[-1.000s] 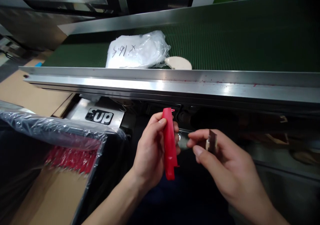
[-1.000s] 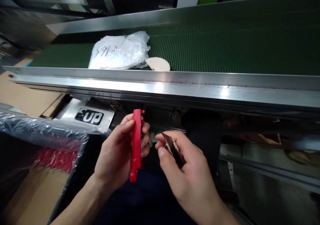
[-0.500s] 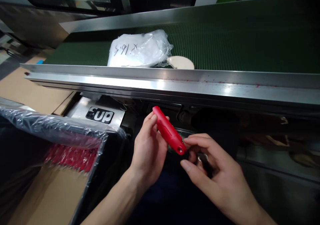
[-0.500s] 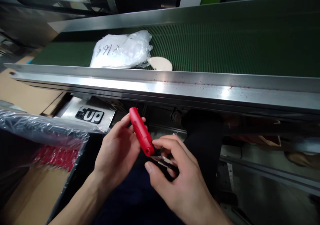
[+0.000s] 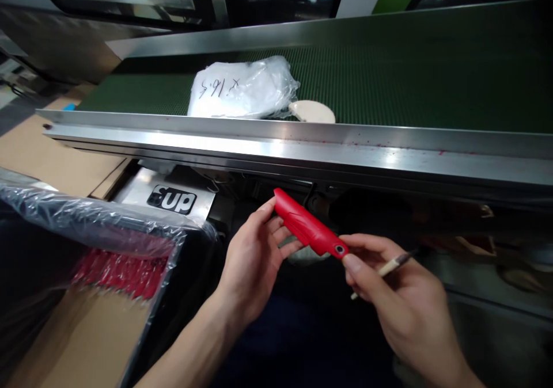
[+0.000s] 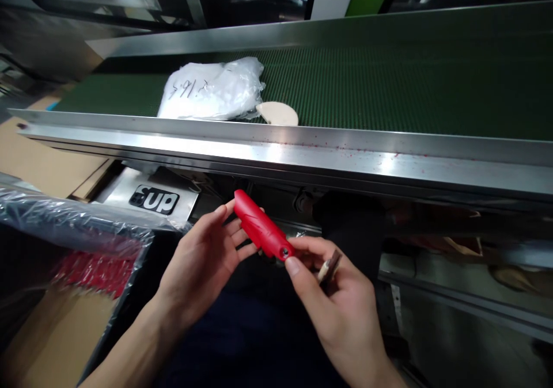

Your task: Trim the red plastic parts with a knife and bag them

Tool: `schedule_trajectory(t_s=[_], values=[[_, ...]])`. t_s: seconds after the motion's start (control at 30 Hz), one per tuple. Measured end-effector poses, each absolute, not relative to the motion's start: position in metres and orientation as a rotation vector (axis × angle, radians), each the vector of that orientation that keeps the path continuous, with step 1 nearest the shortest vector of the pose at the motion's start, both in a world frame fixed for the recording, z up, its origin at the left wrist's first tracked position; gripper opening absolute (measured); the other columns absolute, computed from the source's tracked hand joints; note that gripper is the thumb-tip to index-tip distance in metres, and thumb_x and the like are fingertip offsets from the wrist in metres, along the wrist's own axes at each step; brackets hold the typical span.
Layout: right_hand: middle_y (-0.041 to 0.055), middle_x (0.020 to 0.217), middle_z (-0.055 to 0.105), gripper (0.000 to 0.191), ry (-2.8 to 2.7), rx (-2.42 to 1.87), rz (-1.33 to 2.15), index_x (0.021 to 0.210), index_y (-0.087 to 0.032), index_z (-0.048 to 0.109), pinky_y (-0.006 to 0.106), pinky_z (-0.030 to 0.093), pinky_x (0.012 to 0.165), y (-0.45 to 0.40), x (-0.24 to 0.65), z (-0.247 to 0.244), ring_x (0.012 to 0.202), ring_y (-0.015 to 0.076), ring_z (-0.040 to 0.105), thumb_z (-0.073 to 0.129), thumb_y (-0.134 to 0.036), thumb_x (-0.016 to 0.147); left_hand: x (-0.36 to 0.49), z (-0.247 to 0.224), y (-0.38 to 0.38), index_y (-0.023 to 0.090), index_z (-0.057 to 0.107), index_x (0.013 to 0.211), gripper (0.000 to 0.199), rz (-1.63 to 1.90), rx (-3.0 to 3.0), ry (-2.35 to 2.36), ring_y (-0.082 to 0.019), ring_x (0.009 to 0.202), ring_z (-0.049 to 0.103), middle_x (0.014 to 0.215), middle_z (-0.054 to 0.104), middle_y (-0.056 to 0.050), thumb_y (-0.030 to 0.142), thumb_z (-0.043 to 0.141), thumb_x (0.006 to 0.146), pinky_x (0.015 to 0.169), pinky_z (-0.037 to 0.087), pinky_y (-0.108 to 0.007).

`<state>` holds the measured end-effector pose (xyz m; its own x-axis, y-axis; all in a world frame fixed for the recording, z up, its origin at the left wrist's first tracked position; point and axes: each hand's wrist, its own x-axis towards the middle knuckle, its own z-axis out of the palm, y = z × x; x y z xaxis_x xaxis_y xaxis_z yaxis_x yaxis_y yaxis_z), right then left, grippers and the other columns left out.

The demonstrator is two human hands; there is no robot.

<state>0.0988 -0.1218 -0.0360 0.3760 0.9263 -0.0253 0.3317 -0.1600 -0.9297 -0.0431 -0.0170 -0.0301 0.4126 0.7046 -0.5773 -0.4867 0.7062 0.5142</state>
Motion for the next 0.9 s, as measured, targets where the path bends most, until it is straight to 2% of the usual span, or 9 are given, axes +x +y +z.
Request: schedule_trajectory(t_s=[0.1,0.2,0.27,0.33,0.4,0.47,0.6,0.77,0.9], values=[[0.002,0.101,0.062,0.023,-1.531,-1.529,0.664,0.109,-0.026,0.064,0.016,0.053,0.063,-0.12,0.098,-0.028,0.079,0.0105,0.063,0.061,-0.017,0.088,-0.042,-0.031,-0.02,0.016,0.055,0.103,0.018,0.715,0.277,0.876,-0.02,0.091,0.061,0.113,0.062,-0.013,0.028,0.058,0.09,0.079,0.052,-0.033],[0.0021,0.105,0.06,0.035,-1.739,-1.481,0.685,0.122,-0.026,0.058,0.015,0.054,0.066,-0.114,0.108,-0.017,0.079,0.0097,0.062,0.064,-0.023,0.088,-0.041,-0.028,-0.025,0.018,0.052,0.105,0.021,0.656,0.33,0.881,-0.012,0.076,0.058,0.11,0.063,-0.009,0.023,0.063,0.087,0.067,0.05,-0.024],[0.0022,0.113,0.06,0.04,-1.7,-1.585,0.63,0.13,-0.028,0.052,0.017,0.054,0.074,-0.108,0.117,-0.012,0.089,0.0109,0.063,0.061,-0.027,0.091,-0.04,-0.025,-0.03,0.018,0.052,0.103,0.019,0.638,0.42,0.841,-0.008,0.065,0.052,0.105,0.064,-0.007,0.023,0.063,0.088,0.056,0.043,-0.019],[0.0027,0.118,0.058,0.039,-1.718,-1.582,0.51,0.131,-0.029,0.052,0.022,0.052,0.085,-0.102,0.125,-0.009,0.102,0.013,0.06,0.054,-0.02,0.094,-0.041,-0.022,-0.036,0.019,0.053,0.102,0.018,0.644,0.512,0.803,-0.007,0.06,0.049,0.093,0.064,-0.004,0.024,0.063,0.088,0.05,0.038,-0.017],[0.005,0.119,0.058,0.041,-1.83,-1.52,0.36,0.129,-0.025,0.056,0.029,0.049,0.089,-0.098,0.13,-0.008,0.106,0.0159,0.058,0.051,-0.009,0.093,-0.042,-0.02,-0.04,0.02,0.054,0.103,0.018,0.64,0.593,0.79,-0.008,0.058,0.049,0.075,0.06,0.0,0.026,0.063,0.089,0.05,0.037,-0.017],[0.0081,0.116,0.06,0.045,-1.947,-1.476,0.205,0.128,-0.021,0.058,0.035,0.048,0.085,-0.096,0.131,-0.008,0.102,0.0188,0.058,0.052,-0.001,0.089,-0.043,-0.018,-0.042,0.02,0.055,0.104,0.02,0.633,0.654,0.796,-0.007,0.055,0.049,0.067,0.057,0.002,0.027,0.064,0.088,0.05,0.038,-0.017],[0.0113,0.111,0.063,0.045,-1.999,-1.506,0.014,0.127,-0.017,0.06,0.04,0.046,0.079,-0.096,0.129,-0.007,0.097,0.023,0.059,0.055,0.001,0.086,-0.045,-0.015,-0.043,0.02,0.055,0.103,0.02,0.635,0.744,0.812,-0.005,0.052,0.047,0.085,0.064,-0.002,0.027,0.066,0.087,0.048,0.038,-0.018],[0.0141,0.109,0.062,0.041,-2.039,-1.468,-0.028,0.123,-0.011,0.063,0.039,0.045,0.076,-0.097,0.128,-0.003,0.095,0.023,0.057,0.056,0.003,0.085,-0.045,-0.013,-0.043,0.02,0.056,0.104,0.02,0.629,0.775,0.833,-0.007,0.049,0.044,0.057,0.053,0.004,0.029,0.065,0.088,0.046,0.034,-0.017],[0.0148,0.108,0.063,0.039,-2.052,-1.462,-0.05,0.122,-0.01,0.063,0.04,0.044,0.076,-0.098,0.128,-0.002,0.095,0.0236,0.057,0.056,0.004,0.086,-0.045,-0.011,-0.045,0.021,0.059,0.101,0.018,0.647,0.777,0.852,-0.006,0.056,0.047,0.074,0.059,0.002,0.026,0.068,0.086,0.05,0.037,-0.016]])
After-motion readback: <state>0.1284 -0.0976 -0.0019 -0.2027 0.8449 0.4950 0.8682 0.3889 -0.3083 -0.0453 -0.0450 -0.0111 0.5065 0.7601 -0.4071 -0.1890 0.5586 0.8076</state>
